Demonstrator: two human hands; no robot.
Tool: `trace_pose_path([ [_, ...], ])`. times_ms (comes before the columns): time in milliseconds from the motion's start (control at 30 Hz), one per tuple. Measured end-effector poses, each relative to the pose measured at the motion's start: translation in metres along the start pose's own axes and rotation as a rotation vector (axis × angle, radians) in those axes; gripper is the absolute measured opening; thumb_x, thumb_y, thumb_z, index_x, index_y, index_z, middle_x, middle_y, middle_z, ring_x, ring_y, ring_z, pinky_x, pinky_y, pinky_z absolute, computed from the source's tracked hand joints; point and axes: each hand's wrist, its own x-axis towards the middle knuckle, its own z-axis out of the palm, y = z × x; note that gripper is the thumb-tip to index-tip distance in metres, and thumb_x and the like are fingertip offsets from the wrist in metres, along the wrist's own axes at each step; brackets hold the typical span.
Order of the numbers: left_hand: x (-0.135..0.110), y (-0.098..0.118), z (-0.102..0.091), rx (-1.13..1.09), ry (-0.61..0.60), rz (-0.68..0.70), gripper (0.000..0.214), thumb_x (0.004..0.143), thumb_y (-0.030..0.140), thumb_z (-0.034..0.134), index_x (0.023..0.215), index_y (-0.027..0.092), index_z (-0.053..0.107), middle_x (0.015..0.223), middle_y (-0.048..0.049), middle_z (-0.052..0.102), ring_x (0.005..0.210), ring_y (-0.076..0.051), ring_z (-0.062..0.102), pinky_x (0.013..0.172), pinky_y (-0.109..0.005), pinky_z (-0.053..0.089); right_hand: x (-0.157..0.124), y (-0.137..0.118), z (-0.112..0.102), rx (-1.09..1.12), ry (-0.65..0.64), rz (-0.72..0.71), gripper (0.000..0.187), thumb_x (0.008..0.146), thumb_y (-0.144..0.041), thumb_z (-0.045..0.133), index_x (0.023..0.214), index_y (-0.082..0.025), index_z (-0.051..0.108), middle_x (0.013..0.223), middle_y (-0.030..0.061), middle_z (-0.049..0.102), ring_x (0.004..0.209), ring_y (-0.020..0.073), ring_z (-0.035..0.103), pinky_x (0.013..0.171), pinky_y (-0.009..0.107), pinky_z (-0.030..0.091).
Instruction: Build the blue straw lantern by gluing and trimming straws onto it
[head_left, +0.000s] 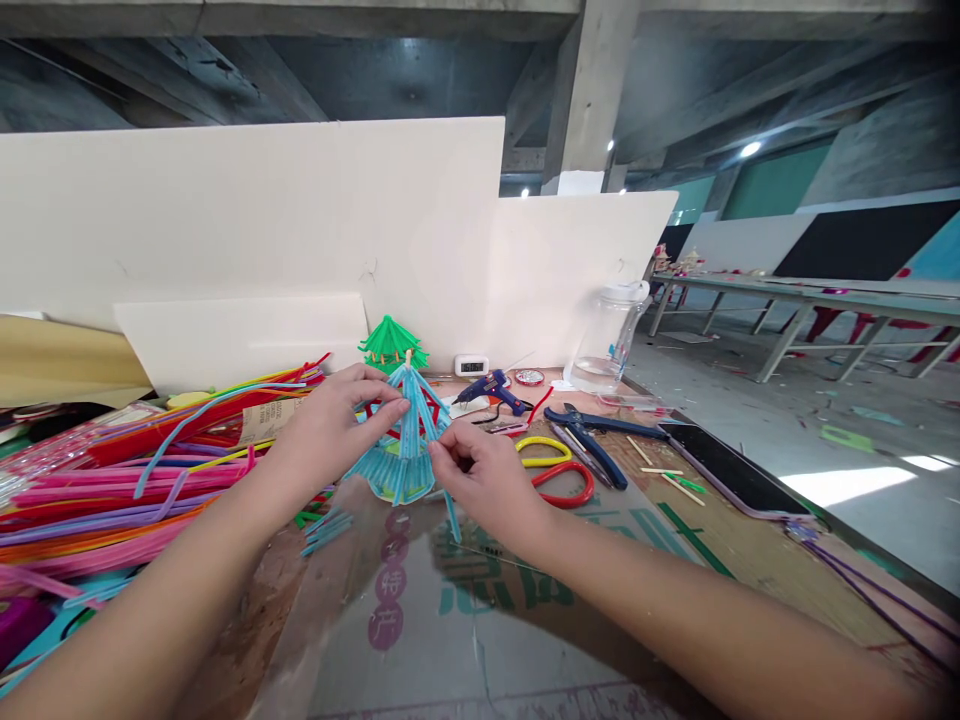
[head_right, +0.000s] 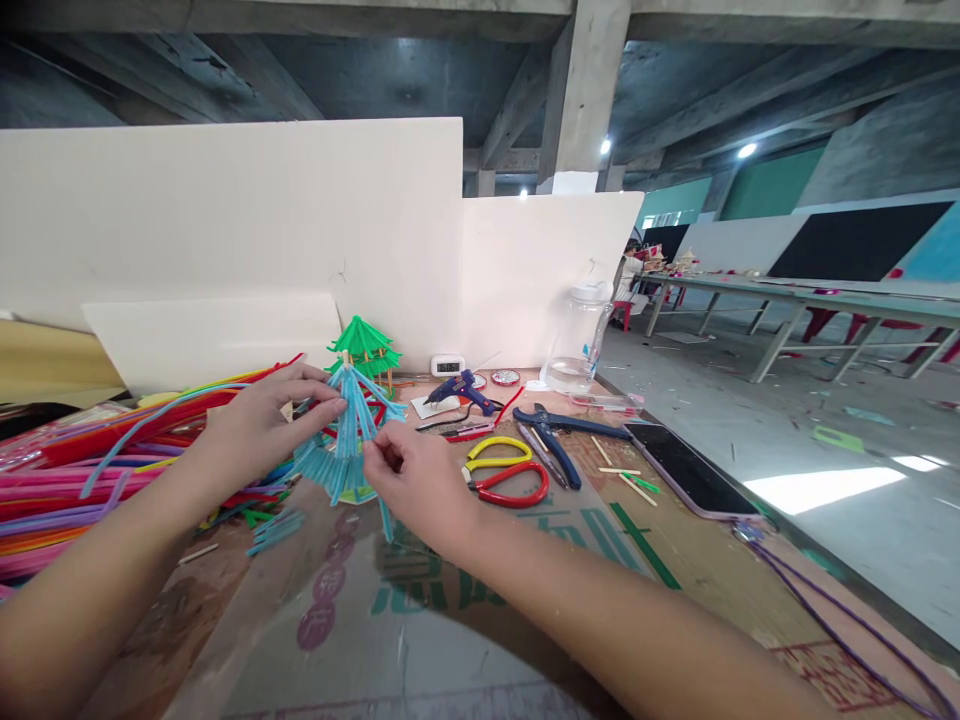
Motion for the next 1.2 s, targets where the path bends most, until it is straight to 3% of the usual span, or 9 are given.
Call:
trace_pose_path([
  [300, 0.002, -0.002, 0.001, -0.017, -0.012, 0.011, 0.027, 0.088, 0.041, 0.051, 0.083, 0.022, 0.070, 0.099, -0.0023, 0.060, 0.094, -0.019, 0.057, 0.086, -0.031, 0.042, 0.001, -0.003, 0.003, -0.016, 0.041, -0.009, 0.022, 0.087, -0.031, 0.048, 0.068, -0.021, 0.046, 0.056, -0.0046, 0.046, 0.051, 0.0088, 0.039, 0.050, 0.023, 0.028],
  [767, 0.000, 0.002, -0.001, 0.010, -0.019, 0.006, 0.031, 0.088, 0.046, 0.050, 0.078, 0.023, 0.069, 0.098, -0.0016, 0.061, 0.099, -0.020, 0.057, 0.085, -0.031, 0.042, 0.000, -0.004, 0.002, -0.022, -0.029, 0.016, 0.025, 0.092, -0.036, 0.044, 0.074, -0.021, 0.052, 0.057, -0.0041, 0.048, 0.052, 0.0094, 0.040, 0.051, 0.024, 0.026],
  [933, 0.002, -0.004, -0.002, 0.008, -0.023, -0.013, 0.032, 0.087, 0.049, 0.051, 0.080, 0.024, 0.070, 0.100, -0.0018, 0.064, 0.102, -0.022, 0.057, 0.093, -0.035, 0.042, -0.002, -0.003, -0.003, -0.035, -0.068, 0.018, 0.035, 0.091, -0.046, 0.047, 0.068, -0.020, 0.051, 0.057, -0.0028, 0.050, 0.053, 0.0101, 0.041, 0.052, 0.024, 0.028],
  [1067, 0.003, -0.010, -0.004, -0.018, -0.037, -0.021, 0.033, 0.086, 0.050, 0.051, 0.081, 0.024, 0.070, 0.100, -0.0023, 0.065, 0.101, -0.022, 0.058, 0.092, -0.035, 0.043, -0.005, 0.000, -0.003, 0.006, -0.140, 0.086, 0.044, 0.091, -0.050, 0.045, 0.060, -0.019, 0.049, 0.052, -0.0020, 0.050, 0.052, 0.0108, 0.044, 0.050, 0.024, 0.029],
  [1200, 0.004, -0.014, -0.005, -0.050, -0.032, -0.030, 0.032, 0.087, 0.048, 0.051, 0.083, 0.023, 0.071, 0.103, -0.0023, 0.064, 0.097, -0.020, 0.059, 0.090, -0.033, 0.043, -0.006, 0.000, 0.004, 0.205, -0.244, 0.230, 0.038, 0.090, -0.045, 0.048, 0.063, -0.019, 0.054, 0.046, -0.0034, 0.051, 0.047, 0.0113, 0.048, 0.050, 0.024, 0.034],
])
